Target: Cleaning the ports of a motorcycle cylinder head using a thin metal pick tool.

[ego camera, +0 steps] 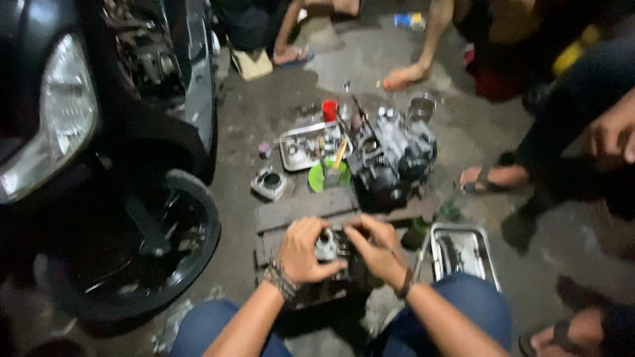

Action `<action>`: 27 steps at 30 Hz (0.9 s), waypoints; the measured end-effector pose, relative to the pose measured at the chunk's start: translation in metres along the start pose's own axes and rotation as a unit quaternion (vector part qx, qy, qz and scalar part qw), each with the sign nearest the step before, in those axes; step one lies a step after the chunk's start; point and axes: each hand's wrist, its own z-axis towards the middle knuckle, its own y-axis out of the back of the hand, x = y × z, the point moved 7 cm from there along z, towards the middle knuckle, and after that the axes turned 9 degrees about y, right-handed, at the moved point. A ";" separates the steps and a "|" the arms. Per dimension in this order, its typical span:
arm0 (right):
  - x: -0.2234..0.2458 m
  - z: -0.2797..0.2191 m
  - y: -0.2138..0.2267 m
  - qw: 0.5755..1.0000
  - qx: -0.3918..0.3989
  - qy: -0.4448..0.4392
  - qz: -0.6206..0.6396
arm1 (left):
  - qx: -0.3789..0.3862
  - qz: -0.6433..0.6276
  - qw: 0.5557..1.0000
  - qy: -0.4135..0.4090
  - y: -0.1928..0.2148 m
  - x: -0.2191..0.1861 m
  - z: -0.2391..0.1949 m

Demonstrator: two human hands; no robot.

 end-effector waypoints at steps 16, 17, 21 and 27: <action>-0.023 -0.010 -0.016 0.998 -0.055 0.016 0.008 | -0.001 -0.017 0.999 0.046 0.001 0.026 -0.007; -0.015 -0.004 -0.019 0.998 -0.046 0.034 -0.016 | -0.007 -0.031 0.998 0.050 0.005 0.027 -0.004; 0.003 0.005 -0.027 0.997 -0.036 0.059 -0.040 | -0.016 -0.056 0.997 0.051 0.008 0.035 -0.004; -0.014 0.012 -0.033 0.998 -0.022 0.040 0.045 | -0.015 -0.086 0.996 0.031 0.023 0.031 -0.010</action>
